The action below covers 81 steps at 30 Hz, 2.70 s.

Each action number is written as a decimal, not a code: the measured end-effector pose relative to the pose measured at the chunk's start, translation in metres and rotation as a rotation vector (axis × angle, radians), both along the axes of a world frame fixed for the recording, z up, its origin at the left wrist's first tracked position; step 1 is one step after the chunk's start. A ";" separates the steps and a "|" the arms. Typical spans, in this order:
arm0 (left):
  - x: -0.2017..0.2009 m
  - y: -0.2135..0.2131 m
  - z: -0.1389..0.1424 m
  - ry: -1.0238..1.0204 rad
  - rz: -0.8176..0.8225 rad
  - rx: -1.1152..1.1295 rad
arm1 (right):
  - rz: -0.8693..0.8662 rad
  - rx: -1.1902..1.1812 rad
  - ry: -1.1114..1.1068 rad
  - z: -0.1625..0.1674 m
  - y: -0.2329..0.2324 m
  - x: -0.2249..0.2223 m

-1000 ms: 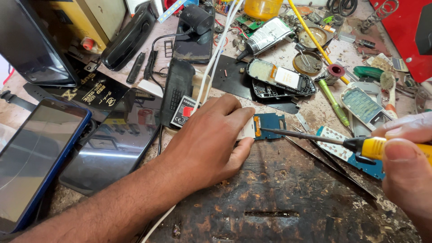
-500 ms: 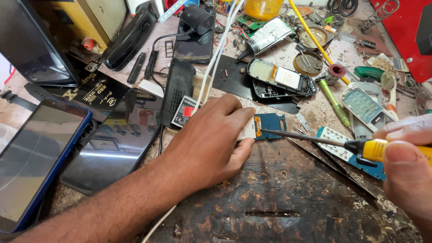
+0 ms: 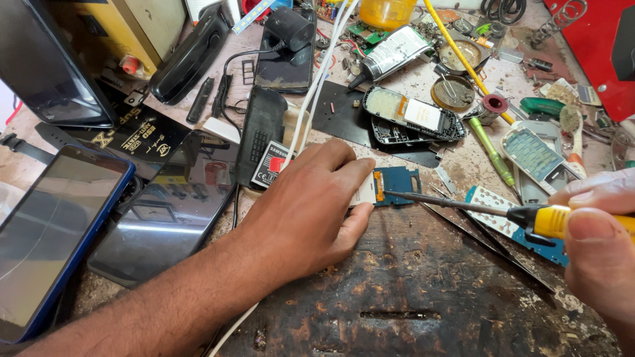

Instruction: The person solders a flex cable connector onto a blue phone motherboard using a soldering iron, pressing the component steady with one hand. They then lift the board, fit it into a phone housing, and reassemble the phone by attaching the back cover and inserting a battery.

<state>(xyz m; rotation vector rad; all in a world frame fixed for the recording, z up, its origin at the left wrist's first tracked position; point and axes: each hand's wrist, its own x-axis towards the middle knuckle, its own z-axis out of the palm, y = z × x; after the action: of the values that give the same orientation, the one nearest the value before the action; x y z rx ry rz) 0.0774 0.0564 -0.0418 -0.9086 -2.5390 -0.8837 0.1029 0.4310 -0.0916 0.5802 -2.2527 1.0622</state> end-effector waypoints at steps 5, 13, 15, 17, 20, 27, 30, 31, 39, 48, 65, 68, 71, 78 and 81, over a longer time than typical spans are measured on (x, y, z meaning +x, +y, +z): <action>0.000 0.001 0.001 -0.009 0.000 -0.001 | 0.053 -0.012 0.026 0.004 -0.001 -0.004; 0.000 -0.002 0.002 -0.028 -0.016 0.005 | 0.072 0.003 0.044 -0.007 0.006 -0.009; -0.001 -0.002 0.001 -0.019 -0.017 0.003 | 0.068 -0.003 0.040 -0.008 0.006 -0.011; -0.001 -0.001 0.001 -0.012 -0.016 0.002 | 0.061 -0.002 0.041 -0.007 0.006 -0.011; -0.002 0.000 0.000 -0.004 -0.011 -0.003 | 0.055 -0.003 0.036 -0.003 0.002 -0.008; -0.003 -0.001 0.000 -0.001 -0.017 -0.001 | 0.012 0.039 0.040 0.005 -0.001 -0.014; -0.002 -0.001 0.000 -0.003 -0.013 -0.006 | -0.008 0.044 0.021 0.004 -0.001 -0.012; -0.002 -0.001 0.000 -0.005 -0.014 -0.007 | -0.015 0.039 0.012 0.004 -0.001 -0.009; -0.002 -0.001 -0.001 0.002 -0.015 -0.012 | 0.017 -0.018 -0.019 0.006 -0.012 -0.008; -0.003 0.001 0.000 -0.011 -0.008 -0.015 | -0.011 -0.035 -0.038 0.009 -0.011 -0.003; -0.004 -0.001 -0.001 -0.008 -0.019 -0.017 | 0.039 0.059 0.026 0.003 0.002 -0.008; -0.004 -0.001 -0.001 -0.013 -0.018 -0.009 | 0.074 0.047 0.063 0.005 -0.001 -0.010; -0.004 -0.001 -0.001 -0.014 -0.015 -0.005 | 0.047 0.042 0.049 0.004 0.000 -0.010; -0.004 -0.001 0.000 -0.022 -0.015 -0.011 | 0.075 0.068 0.038 -0.002 0.008 -0.010; -0.003 -0.001 0.000 -0.020 -0.017 -0.010 | 0.079 0.069 0.041 -0.002 0.007 -0.010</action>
<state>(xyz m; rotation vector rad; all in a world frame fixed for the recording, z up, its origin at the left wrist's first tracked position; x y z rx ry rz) 0.0741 0.0554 -0.0415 -0.9302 -2.5590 -0.8901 0.0930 0.4385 -0.0941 0.7186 -2.2542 1.0045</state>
